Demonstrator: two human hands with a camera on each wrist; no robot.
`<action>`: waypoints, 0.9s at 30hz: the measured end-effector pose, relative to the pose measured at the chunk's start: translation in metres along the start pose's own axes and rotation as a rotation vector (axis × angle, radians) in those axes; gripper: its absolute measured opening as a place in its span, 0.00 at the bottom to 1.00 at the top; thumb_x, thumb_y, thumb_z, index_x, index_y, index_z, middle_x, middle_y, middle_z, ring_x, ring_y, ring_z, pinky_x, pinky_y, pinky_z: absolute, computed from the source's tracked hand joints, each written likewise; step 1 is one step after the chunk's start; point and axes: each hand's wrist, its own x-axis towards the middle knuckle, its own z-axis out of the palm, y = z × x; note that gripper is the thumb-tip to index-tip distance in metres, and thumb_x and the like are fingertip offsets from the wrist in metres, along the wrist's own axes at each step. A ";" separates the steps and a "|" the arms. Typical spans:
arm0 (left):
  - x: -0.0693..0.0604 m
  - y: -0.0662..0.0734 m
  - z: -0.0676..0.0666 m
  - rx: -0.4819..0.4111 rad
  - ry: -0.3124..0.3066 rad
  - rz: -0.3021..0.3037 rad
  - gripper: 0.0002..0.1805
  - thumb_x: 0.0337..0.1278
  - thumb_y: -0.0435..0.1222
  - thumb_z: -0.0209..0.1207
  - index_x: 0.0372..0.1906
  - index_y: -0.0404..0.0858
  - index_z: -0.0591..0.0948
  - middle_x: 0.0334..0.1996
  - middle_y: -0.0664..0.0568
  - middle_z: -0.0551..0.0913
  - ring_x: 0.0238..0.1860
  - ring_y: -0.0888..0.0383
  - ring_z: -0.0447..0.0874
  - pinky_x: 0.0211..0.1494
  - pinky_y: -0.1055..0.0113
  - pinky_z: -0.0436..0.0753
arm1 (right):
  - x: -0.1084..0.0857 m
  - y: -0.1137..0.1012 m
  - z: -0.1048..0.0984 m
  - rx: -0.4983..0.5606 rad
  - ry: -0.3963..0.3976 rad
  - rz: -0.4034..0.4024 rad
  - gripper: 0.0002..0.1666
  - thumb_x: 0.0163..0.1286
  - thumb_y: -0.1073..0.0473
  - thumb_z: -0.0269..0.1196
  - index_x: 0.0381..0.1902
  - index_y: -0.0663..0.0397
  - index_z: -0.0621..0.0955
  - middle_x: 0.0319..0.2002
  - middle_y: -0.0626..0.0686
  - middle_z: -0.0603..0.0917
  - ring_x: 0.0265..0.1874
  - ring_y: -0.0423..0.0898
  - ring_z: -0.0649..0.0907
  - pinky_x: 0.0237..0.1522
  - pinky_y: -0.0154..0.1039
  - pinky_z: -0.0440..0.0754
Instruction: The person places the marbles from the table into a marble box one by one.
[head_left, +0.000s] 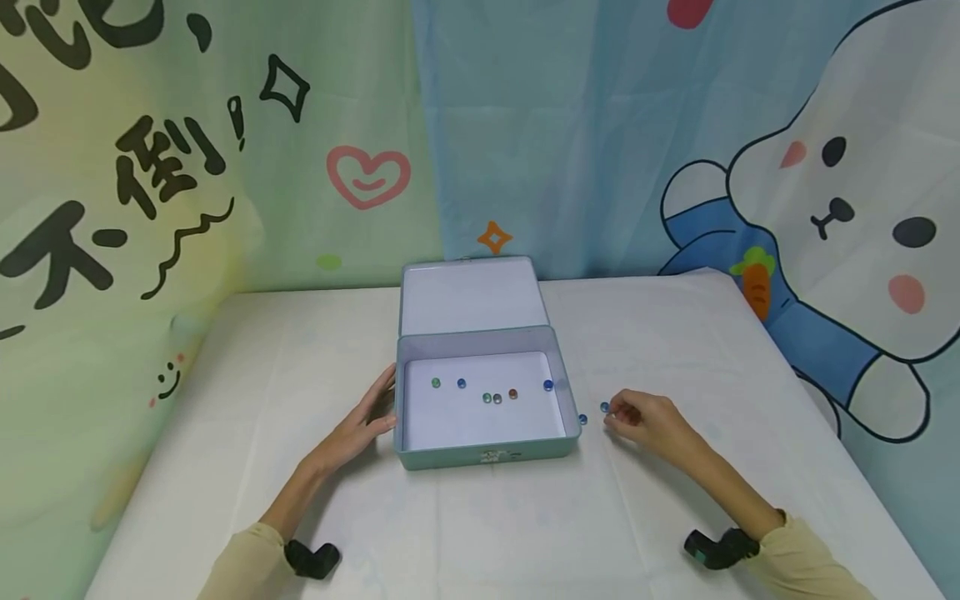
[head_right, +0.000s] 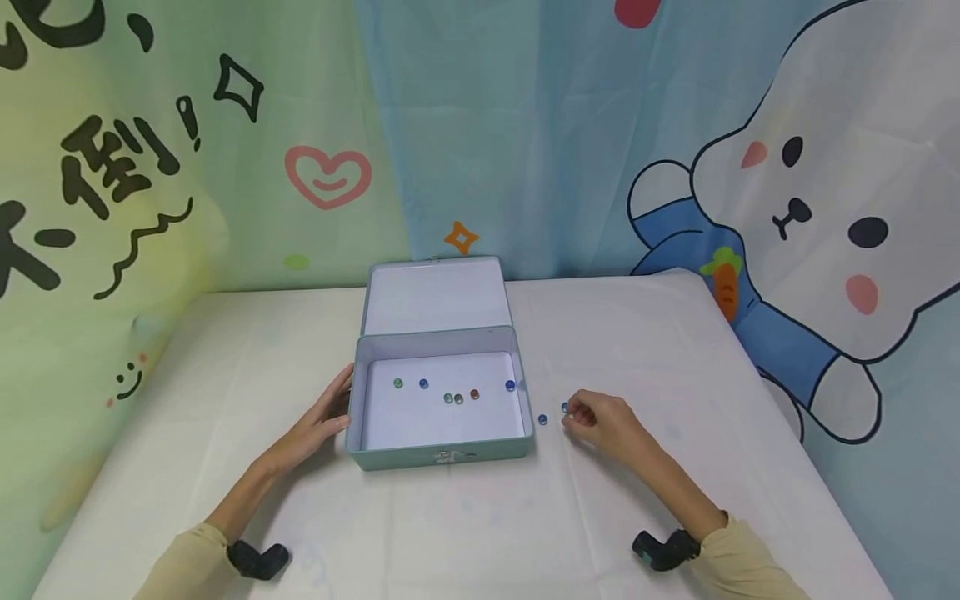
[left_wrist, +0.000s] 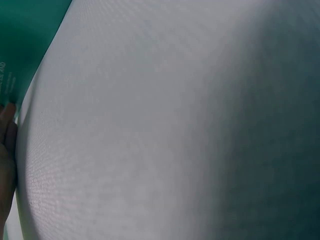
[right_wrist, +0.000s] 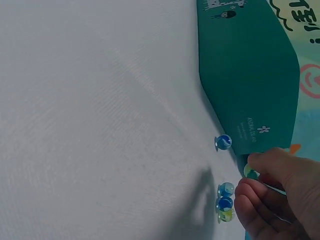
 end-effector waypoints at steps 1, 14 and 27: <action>0.000 0.000 0.000 0.001 -0.002 0.002 0.40 0.70 0.39 0.49 0.78 0.59 0.43 0.79 0.46 0.44 0.77 0.36 0.46 0.72 0.30 0.48 | 0.000 0.000 0.000 0.012 0.003 -0.005 0.08 0.54 0.71 0.70 0.30 0.57 0.81 0.24 0.45 0.82 0.25 0.30 0.76 0.26 0.27 0.79; 0.000 0.001 0.000 0.004 0.000 -0.016 0.40 0.69 0.40 0.49 0.77 0.61 0.42 0.79 0.48 0.44 0.77 0.38 0.46 0.72 0.30 0.47 | 0.038 -0.030 -0.033 0.104 -0.019 0.078 0.05 0.62 0.63 0.67 0.36 0.54 0.82 0.30 0.48 0.86 0.29 0.34 0.79 0.35 0.27 0.81; -0.001 0.004 0.000 -0.002 -0.010 -0.024 0.40 0.69 0.41 0.50 0.76 0.65 0.43 0.79 0.50 0.42 0.78 0.39 0.44 0.72 0.30 0.47 | 0.122 -0.091 -0.040 0.134 -0.116 -0.075 0.06 0.63 0.63 0.67 0.38 0.55 0.82 0.34 0.50 0.85 0.34 0.42 0.81 0.40 0.32 0.83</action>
